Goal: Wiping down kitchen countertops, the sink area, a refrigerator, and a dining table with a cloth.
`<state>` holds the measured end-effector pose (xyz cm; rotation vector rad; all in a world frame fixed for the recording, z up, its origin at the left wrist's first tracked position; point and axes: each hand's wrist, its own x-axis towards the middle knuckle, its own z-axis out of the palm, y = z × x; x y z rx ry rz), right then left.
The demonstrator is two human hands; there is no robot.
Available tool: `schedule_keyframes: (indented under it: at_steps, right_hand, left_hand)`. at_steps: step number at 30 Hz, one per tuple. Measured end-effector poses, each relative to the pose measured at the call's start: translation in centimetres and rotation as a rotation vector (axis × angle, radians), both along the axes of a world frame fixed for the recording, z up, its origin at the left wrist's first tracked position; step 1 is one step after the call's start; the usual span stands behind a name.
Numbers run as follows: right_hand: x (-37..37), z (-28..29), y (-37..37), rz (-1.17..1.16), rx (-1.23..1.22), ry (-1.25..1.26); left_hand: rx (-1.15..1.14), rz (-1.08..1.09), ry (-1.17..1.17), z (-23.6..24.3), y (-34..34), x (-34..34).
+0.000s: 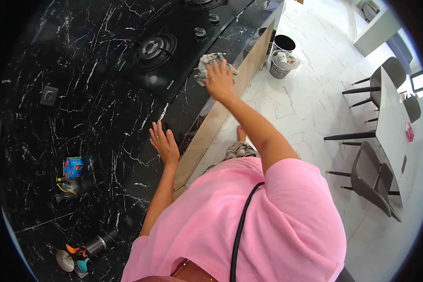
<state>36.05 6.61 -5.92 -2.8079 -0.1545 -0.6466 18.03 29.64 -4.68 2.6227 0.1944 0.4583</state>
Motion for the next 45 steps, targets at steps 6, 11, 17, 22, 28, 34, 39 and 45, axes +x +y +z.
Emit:
schedule_keyframes:
  at_steps: [6, 11, 17, 22, 28, 34, 39, 45]
  right_hand:
    - [-13.4, 1.8, 9.1, 0.677, 0.055, 0.075]
    - [-16.7, 0.7, 5.9, 0.998, 0.225, 0.079]
    - [-13.3, 2.7, -6.1, 0.319, 1.006, 0.700]
    - [-2.1, 6.4, -11.7, 0.297, 1.055, 0.068]
    - [10.3, 1.9, -8.5, 0.557, 0.479, -0.097]
    - [2.7, -0.9, 2.7, 0.274, 0.005, -0.068]
    - [-7.3, -1.2, 10.9, 0.439, 0.046, -0.111]
    - [-18.2, 0.3, 22.1, 0.899, 0.015, 0.037]
  left_hand:
    - [-0.301, -0.003, -0.381, -0.6, 1.4, -0.6]
    - [-1.057, 0.120, -0.285, 1.8, 2.1, -3.9]
    - [-1.020, 0.260, -0.262, 2.4, 0.8, -12.8]
    - [-1.088, 0.464, -0.192, 2.5, -4.6, -16.4]
    - [-1.128, 0.477, -0.146, 4.1, -11.6, -22.3]
    - [-1.092, 0.756, -0.266, 4.4, -13.8, -32.3]
    - [-1.118, 0.920, -0.443, 3.6, -11.9, -36.4]
    - [-0.943, 0.890, -0.467, 4.6, -4.6, -38.0]
